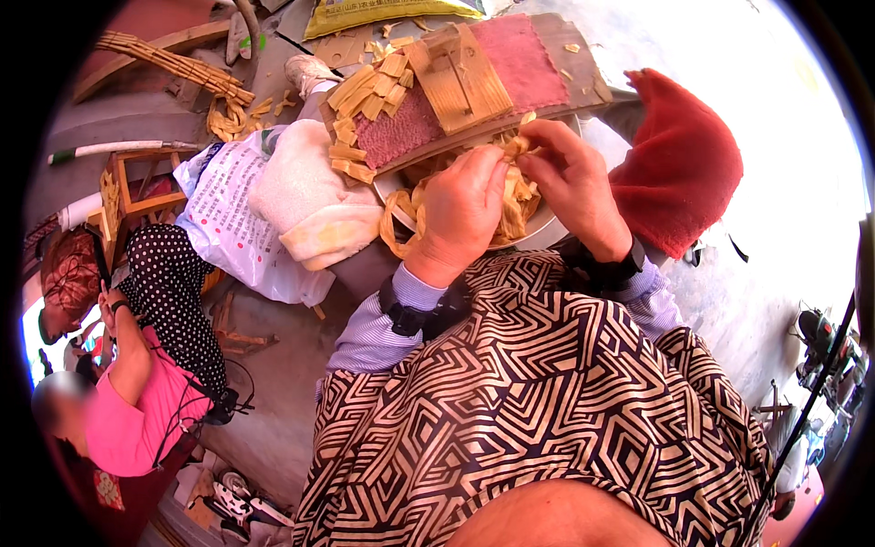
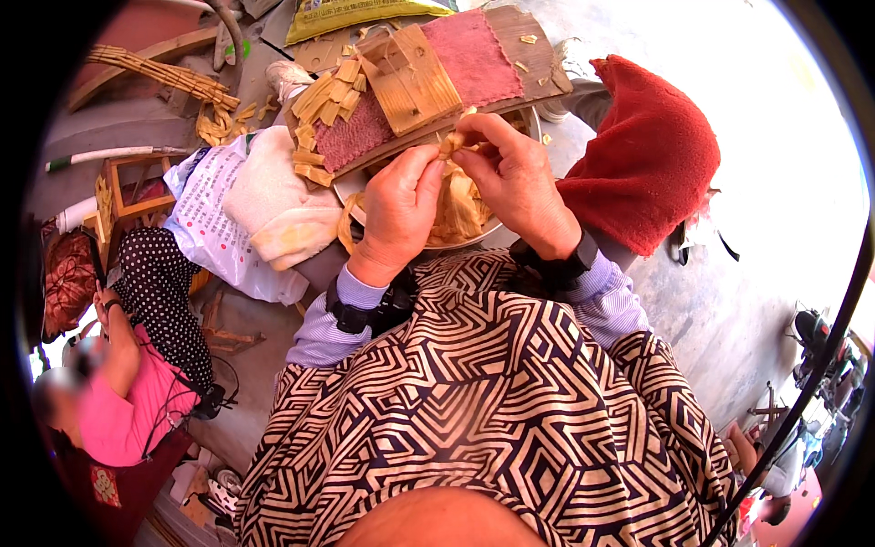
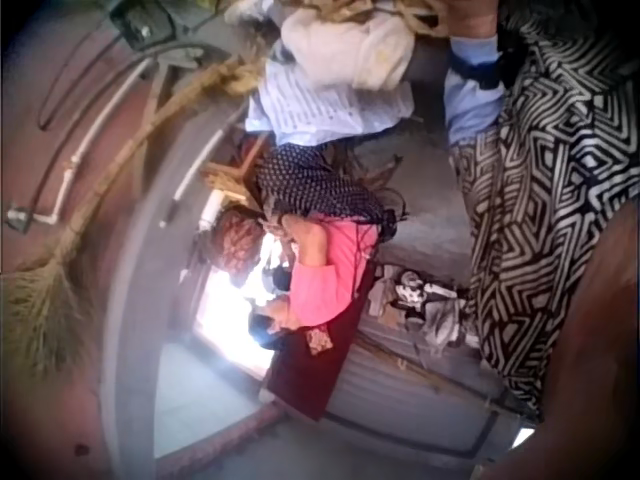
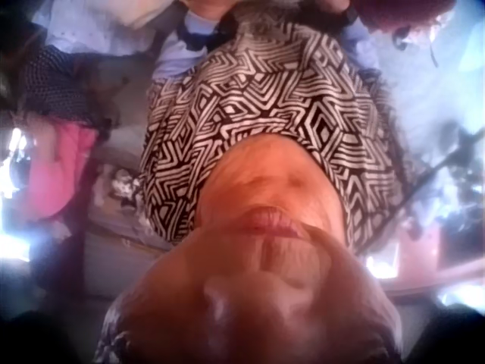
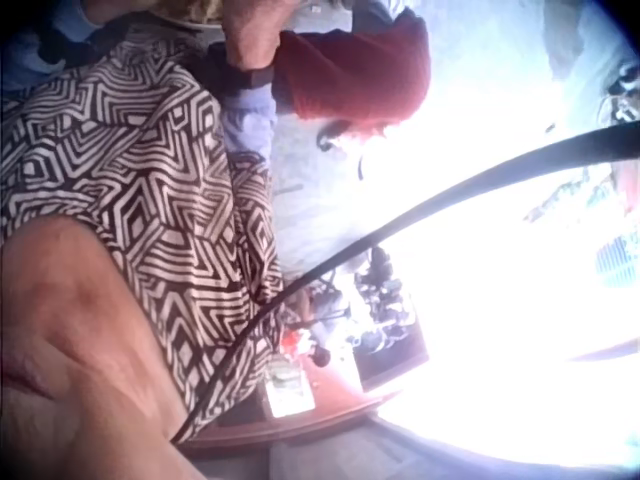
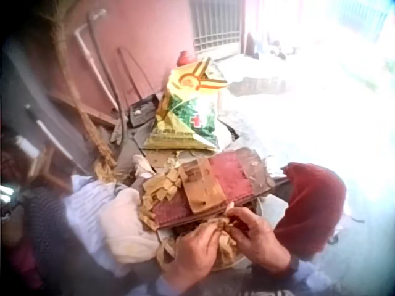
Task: The person picks up thin yellow strips from a large bowl and folds them into small bundles by hand while sitting outdoors.
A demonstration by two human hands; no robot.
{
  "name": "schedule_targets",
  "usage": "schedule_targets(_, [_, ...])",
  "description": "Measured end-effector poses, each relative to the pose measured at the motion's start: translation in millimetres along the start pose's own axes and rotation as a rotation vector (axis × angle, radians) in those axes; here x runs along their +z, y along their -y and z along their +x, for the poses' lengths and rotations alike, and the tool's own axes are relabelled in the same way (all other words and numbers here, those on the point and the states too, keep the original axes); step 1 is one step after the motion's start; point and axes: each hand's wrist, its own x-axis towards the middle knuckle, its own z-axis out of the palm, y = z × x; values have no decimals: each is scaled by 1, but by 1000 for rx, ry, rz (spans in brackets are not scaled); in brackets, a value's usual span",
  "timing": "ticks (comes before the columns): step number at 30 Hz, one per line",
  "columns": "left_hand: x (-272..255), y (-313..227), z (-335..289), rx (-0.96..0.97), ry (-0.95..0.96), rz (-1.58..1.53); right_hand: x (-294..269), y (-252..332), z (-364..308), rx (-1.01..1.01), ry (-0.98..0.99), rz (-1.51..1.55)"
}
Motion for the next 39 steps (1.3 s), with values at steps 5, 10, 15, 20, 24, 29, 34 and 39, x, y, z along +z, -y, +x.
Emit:
schedule_targets(5, [4,0,0,2,-5,15,4,7,3,-27,24,-50])
schedule_targets(10, [3,-1,-3,-106,33,-62,9,5,5,-216,17,-305])
schedule_targets(15, [6,0,-5,-263,55,-111,6,-4,13,-432,35,-632])
schedule_targets(20, [9,5,-8,-360,45,-383,-1,0,22,-557,92,-739])
schedule_targets(24, [3,16,-15,-447,53,-648,6,-3,18,171,303,159])
schedule_targets(29, [-6,21,-15,-981,214,-1261,19,-10,19,-304,81,-248])
schedule_targets(34, [-11,21,-11,-575,167,-721,0,-17,21,121,203,178])
schedule_targets(39, [-25,19,-6,175,41,335,-25,-6,28,509,176,444])
